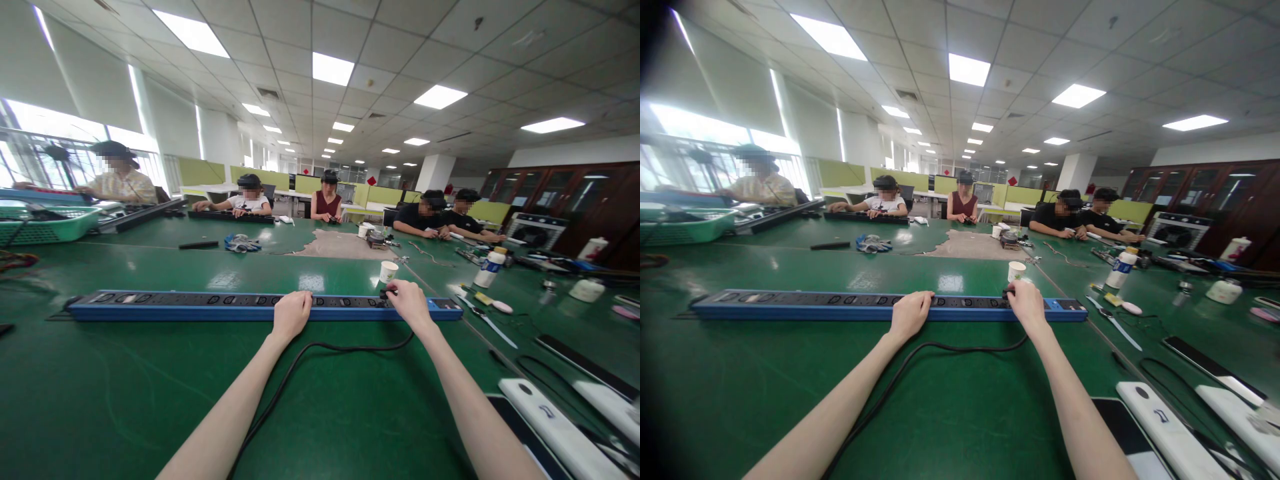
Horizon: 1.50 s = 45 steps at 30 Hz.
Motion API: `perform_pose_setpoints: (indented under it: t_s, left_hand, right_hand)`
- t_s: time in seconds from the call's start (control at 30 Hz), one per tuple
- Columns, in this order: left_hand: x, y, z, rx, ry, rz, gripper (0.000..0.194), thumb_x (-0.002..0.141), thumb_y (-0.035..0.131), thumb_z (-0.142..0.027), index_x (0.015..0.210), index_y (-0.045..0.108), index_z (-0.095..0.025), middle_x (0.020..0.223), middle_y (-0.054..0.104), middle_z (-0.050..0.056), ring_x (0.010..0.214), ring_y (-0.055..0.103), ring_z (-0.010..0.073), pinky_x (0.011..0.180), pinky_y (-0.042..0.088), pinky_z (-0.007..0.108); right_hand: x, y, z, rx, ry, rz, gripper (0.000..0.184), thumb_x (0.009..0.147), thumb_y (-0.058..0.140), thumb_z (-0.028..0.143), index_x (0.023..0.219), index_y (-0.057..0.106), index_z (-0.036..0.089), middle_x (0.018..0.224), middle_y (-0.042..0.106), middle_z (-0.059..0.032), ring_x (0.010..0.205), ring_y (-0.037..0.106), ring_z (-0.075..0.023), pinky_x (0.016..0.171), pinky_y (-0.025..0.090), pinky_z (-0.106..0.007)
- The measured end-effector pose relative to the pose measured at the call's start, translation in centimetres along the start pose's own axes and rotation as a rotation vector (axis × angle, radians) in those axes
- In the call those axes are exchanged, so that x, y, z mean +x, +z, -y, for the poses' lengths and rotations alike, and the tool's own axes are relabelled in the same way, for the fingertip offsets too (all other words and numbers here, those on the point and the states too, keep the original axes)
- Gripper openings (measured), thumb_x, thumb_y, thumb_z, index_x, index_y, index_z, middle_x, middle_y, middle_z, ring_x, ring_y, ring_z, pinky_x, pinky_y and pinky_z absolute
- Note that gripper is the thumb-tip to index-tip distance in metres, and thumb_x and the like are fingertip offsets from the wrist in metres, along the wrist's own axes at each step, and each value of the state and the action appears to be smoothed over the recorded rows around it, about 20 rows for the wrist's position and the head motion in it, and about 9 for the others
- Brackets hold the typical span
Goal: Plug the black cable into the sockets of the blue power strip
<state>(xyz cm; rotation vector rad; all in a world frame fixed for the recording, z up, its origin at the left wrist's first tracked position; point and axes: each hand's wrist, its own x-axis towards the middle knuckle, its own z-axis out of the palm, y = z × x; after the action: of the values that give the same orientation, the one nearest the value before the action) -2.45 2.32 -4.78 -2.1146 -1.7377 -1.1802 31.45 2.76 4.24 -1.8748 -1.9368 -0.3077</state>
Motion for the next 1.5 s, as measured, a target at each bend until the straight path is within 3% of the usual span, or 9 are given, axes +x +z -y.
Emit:
perform_pose_setpoints:
  t_s: [0.4,0.7,0.87,1.03,1.17,1.27,1.37,1.5]
  left_hand:
    - [-0.1,0.1,-0.2,0.003,0.008,-0.021,0.047,0.109,0.035,-0.036,0.109,0.080,-0.024,0.108,0.080,0.008,0.105,0.072,0.0232,0.096,0.051,0.033]
    - [-0.3,0.3,-0.3,-0.001,0.011,-0.042,0.047,0.109,0.035,-0.035,0.110,0.080,-0.022,0.111,0.080,0.009,0.107,0.072,0.0236,0.098,0.051,0.034]
    - [-0.3,0.7,-0.4,0.001,0.022,-0.078,0.045,0.108,0.036,-0.033,0.108,0.080,-0.022,0.111,0.080,0.008,0.106,0.073,0.0231,0.099,0.052,0.035]
    - [-0.4,0.8,-0.4,0.000,0.025,-0.101,0.045,0.108,0.036,-0.034,0.107,0.080,-0.023,0.112,0.080,0.008,0.107,0.073,0.0240,0.098,0.052,0.036]
    - [-0.4,0.9,-0.3,-0.010,0.041,-0.108,0.043,0.108,0.038,-0.033,0.108,0.080,-0.023,0.114,0.080,0.008,0.106,0.073,0.0246,0.098,0.052,0.036]
    - [-0.4,0.8,-0.3,-0.013,0.049,-0.108,0.044,0.108,0.038,-0.033,0.109,0.080,-0.023,0.114,0.080,0.008,0.106,0.073,0.0245,0.097,0.053,0.036]
    - [-0.3,0.8,-0.3,-0.013,0.051,-0.111,0.044,0.108,0.038,-0.033,0.109,0.080,-0.023,0.114,0.080,0.008,0.107,0.073,0.0242,0.098,0.053,0.036]
    - [-0.3,0.8,-0.3,-0.015,0.046,-0.112,0.044,0.108,0.038,-0.033,0.108,0.080,-0.023,0.112,0.080,0.008,0.107,0.073,0.0239,0.098,0.052,0.035]
  right_hand:
    - [-0.6,-0.4,0.5,-0.138,0.017,0.050,0.028,0.092,0.060,0.024,0.112,0.079,0.026,0.110,0.077,-0.0116,0.100,0.073,-0.0287,0.082,0.052,-0.035]
    - [-1.2,-0.1,1.6,-0.201,0.086,0.117,0.019,0.096,0.063,0.029,0.103,0.078,0.019,0.105,0.076,-0.0162,0.100,0.074,-0.0283,0.084,0.054,-0.034]
    - [-2.6,0.0,4.1,-0.367,-0.005,0.112,0.021,0.100,0.055,0.021,0.106,0.073,0.011,0.104,0.075,-0.0214,0.098,0.075,-0.0307,0.082,0.055,-0.035]
    - [-2.5,-0.7,5.1,-0.441,-0.107,0.206,0.022,0.099,0.055,0.016,0.105,0.075,0.009,0.106,0.074,-0.0260,0.102,0.075,-0.0320,0.085,0.054,-0.036]
    - [-1.1,-1.2,3.5,-0.414,-0.172,0.230,0.026,0.100,0.053,0.023,0.102,0.076,0.011,0.107,0.075,-0.0238,0.102,0.074,-0.0329,0.086,0.052,-0.038]
    - [0.0,-1.0,1.0,-0.314,-0.168,0.219,0.027,0.101,0.054,0.037,0.106,0.074,0.018,0.105,0.076,-0.0154,0.101,0.073,-0.0299,0.083,0.050,-0.035]
    - [0.5,0.1,-1.4,-0.141,-0.132,0.260,0.030,0.101,0.053,0.046,0.116,0.069,0.025,0.104,0.076,-0.0078,0.097,0.071,-0.0253,0.076,0.045,-0.030]
    - [0.5,2.0,-2.7,0.044,-0.158,0.272,0.026,0.101,0.051,0.043,0.113,0.065,0.025,0.094,0.074,-0.0029,0.086,0.068,-0.0205,0.066,0.037,-0.026]
